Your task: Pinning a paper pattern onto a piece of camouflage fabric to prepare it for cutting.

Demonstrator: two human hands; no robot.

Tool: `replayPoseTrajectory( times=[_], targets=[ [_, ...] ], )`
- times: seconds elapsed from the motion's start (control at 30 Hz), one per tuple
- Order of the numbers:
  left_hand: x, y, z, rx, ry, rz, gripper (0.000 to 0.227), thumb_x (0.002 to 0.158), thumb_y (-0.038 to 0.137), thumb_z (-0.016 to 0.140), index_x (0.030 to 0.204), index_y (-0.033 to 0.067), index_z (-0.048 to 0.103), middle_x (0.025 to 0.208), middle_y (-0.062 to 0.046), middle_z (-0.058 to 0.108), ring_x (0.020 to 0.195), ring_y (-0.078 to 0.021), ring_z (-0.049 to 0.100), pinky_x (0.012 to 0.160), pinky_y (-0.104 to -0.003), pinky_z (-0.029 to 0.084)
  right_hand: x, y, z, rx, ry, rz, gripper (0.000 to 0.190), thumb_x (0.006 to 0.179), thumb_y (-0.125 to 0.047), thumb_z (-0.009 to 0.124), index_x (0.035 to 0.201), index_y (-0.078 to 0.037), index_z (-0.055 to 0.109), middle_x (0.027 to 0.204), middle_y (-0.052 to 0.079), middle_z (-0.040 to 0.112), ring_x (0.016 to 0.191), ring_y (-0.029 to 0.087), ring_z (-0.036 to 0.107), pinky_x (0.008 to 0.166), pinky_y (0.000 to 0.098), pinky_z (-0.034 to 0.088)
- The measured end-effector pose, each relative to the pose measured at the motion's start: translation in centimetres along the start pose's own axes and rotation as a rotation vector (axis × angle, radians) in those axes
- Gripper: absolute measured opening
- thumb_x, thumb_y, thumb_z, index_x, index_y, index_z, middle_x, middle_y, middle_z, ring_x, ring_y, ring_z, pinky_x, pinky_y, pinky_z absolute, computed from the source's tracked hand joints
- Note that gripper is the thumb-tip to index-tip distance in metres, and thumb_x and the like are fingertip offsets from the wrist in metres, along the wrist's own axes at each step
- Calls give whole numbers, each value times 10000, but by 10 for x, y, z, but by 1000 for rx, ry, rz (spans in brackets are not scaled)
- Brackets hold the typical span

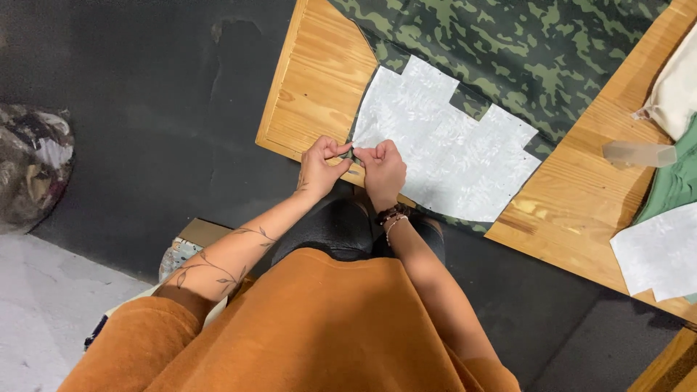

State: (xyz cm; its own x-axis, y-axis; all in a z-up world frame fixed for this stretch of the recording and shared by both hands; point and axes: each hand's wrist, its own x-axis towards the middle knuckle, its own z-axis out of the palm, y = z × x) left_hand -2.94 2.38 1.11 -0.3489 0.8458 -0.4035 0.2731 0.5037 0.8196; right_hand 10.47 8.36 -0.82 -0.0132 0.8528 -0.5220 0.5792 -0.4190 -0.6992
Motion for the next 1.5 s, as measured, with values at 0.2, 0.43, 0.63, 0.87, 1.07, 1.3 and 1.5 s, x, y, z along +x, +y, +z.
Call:
replayPoseTrajectory(
  times=[0.2,0.43,0.63,0.87,1.07,1.3,1.5],
  targets=[
    [-3,-1,-10,257,45,317,324,826,162,767,923,199,460,1090,58,769,1006,-179,638,890,-328,350,-9,-9,-16,38,-78,10,279,922,-398,719,903,-202,522,726,-47,740,746,172,718,773,334,496],
    [-3,-4,-23,647,113,824,305,863,344,745,1060,167,593,964,-49,719,1043,-222,621,885,-413,352,-16,-3,-36,205,-152,-77,219,965,-285,711,982,-125,562,858,52,740,804,166,707,787,318,544],
    [-8,8,-15,698,162,760,273,891,381,733,1026,155,660,858,-49,713,973,-207,655,875,-403,356,-13,0,-131,136,249,-383,95,913,-61,681,958,-136,643,880,85,692,860,281,705,842,377,534],
    [-10,39,33,622,23,789,138,834,242,733,926,168,662,847,-40,671,911,-250,655,807,-397,465,43,161,-311,-382,863,-340,238,837,45,756,1032,-82,707,869,128,648,821,329,656,724,378,541],
    [-6,63,95,436,-187,895,221,955,139,664,1125,2,629,1306,-228,587,1227,-420,556,1075,-537,462,109,249,-388,-471,509,-385,279,833,-35,888,1044,-52,707,932,115,628,754,269,598,738,419,489],
    [24,58,120,803,48,645,759,1094,535,460,1629,104,138,1689,-151,92,1585,-313,133,1308,-492,176,112,242,-396,-647,297,-285,56,959,-44,649,928,-80,679,918,125,714,864,369,669,789,487,486],
    [23,68,120,996,162,438,832,1050,722,454,1634,192,188,1668,-173,110,1563,-347,136,1276,-542,114,113,247,-401,-597,266,-385,35,958,-21,632,953,-55,632,958,121,662,912,353,608,863,470,452]
  ],
)
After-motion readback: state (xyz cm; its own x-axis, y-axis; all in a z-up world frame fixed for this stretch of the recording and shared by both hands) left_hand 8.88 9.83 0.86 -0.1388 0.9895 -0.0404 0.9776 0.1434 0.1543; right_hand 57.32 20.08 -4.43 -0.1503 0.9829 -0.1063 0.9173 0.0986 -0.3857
